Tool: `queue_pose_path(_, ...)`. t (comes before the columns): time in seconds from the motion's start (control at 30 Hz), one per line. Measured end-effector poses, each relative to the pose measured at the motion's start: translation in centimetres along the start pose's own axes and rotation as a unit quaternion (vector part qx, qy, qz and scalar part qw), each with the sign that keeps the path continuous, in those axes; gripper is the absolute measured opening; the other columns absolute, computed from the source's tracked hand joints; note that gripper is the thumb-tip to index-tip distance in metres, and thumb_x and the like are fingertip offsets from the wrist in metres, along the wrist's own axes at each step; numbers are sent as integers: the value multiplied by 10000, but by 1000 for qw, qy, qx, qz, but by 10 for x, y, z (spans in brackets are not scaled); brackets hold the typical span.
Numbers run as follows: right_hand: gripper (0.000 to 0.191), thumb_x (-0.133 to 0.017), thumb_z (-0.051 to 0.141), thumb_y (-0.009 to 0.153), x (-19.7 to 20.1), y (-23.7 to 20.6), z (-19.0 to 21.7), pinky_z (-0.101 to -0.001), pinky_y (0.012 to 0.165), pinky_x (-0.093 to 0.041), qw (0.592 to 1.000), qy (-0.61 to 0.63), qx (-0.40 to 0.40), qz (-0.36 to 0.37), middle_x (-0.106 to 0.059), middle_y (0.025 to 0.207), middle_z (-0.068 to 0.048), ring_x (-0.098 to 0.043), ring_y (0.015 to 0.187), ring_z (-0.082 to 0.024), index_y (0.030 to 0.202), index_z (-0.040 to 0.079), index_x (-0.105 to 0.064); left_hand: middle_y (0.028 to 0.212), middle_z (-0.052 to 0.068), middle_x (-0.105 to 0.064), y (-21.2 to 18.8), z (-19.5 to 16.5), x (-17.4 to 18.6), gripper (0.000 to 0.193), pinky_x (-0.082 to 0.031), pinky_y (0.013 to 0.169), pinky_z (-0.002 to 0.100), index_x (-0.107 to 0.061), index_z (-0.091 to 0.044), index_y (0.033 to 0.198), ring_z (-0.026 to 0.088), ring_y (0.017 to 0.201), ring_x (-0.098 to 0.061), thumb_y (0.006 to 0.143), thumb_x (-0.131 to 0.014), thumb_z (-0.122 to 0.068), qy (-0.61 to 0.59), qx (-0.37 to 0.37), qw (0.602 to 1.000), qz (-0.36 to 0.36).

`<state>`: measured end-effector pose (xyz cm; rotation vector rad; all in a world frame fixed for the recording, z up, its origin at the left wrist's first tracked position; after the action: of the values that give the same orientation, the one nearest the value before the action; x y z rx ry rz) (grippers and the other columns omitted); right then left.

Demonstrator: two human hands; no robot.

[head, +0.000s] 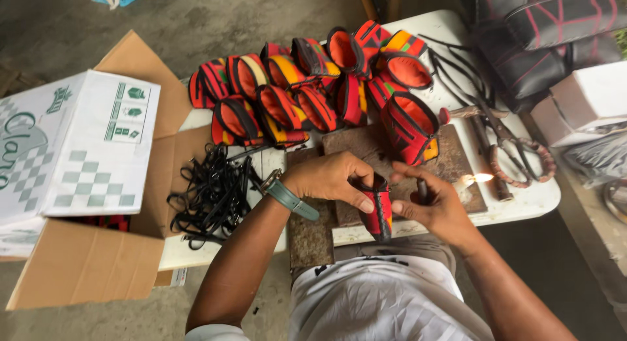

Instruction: The person holds each colorful fabric coin purse and uses a lighter to burn off loose threads along the zipper edges, rotating the purse to treat different sides, then sets the finished purse on a growing pile on the table and picks up the next one.

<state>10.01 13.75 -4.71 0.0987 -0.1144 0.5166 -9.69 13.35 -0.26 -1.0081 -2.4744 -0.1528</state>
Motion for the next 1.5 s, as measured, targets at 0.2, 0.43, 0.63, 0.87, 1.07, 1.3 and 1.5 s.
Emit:
queue_pose_path(0.2, 591, -843, 206, 772, -31, 21, 26, -257, 891, -529, 981, 51, -4, 188, -693, 1188, -7, -642, 1033, -63, 1309, 61, -644, 814, -69, -653, -19, 4, -7, 450, -466, 722, 245, -721, -50, 933, 37, 795, -579, 783, -848, -454, -110, 16, 993, -46)
queue_pose_path(0.43, 317, -854, 242, 796, -32, 37, 24, -264, 651, -493, 992, -7, -70, 109, -622, 836, 15, -589, 776, -71, 946, 67, -637, 661, -57, -573, -28, 16, 13, 393, -415, 585, 277, -701, -68, 778, 57, 657, -516, 785, -832, -438, -7, 88, 992, -93)
queue_pose_path(0.63, 270, -837, 180, 817, -38, 37, 27, -244, 565, -418, 993, 4, -72, 93, -584, 755, 63, -520, 693, -37, 881, 70, -599, 544, 52, -417, -19, 28, 7, 459, -362, 507, 363, -449, -24, 601, 96, 563, -406, 716, -824, -264, 89, 68, 979, -172)
queue_pose_path(0.87, 267, -825, 190, 857, -39, 38, 42, -285, 492, -377, 974, -197, -26, -111, -510, 606, -15, -445, 562, -76, 878, 63, -590, 582, 185, -483, -14, 39, -5, 403, -416, 515, 452, -483, 10, 655, 303, 520, -487, 749, -815, -199, 187, 94, 894, -395)
queue_pose_path(1.07, 257, -803, 140, 905, -36, 25, 35, -258, 526, -367, 974, -70, 69, -203, -514, 670, 40, -423, 625, -49, 870, 58, -562, 767, 158, -634, -17, 34, -38, 219, -504, 644, 439, -565, -25, 924, 320, 727, -650, 901, -740, -155, 99, -10, 863, -496)
queue_pose_path(1.3, 237, -786, 41, 855, -4, -41, -4, -248, 614, -432, 988, 103, 3, -113, -572, 856, -1, -517, 749, -64, 922, 59, -560, 908, 138, -646, -45, -6, -88, 214, -537, 666, 376, -548, -49, 1127, 275, 763, -672, 965, -681, -91, -9, -97, 909, -405)
queue_pose_path(1.5, 263, -779, -5, 837, 36, -91, -15, -295, 872, -503, 983, 176, 41, 27, -622, 1155, -94, -597, 1038, -149, 1043, 33, -620, 960, 122, -648, -28, -51, -107, 192, -553, 750, 409, -542, -66, 1140, 313, 844, -681, 996, -593, 50, 29, -245, 906, -343)
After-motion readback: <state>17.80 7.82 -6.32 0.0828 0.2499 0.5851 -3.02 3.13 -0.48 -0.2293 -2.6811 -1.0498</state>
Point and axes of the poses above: each hand's wrist, its own y-axis towards the middle knuckle, its own x-axis out of the back of the hand, z = x × y, the point moved 6 cm from there along y, towards the middle knuckle
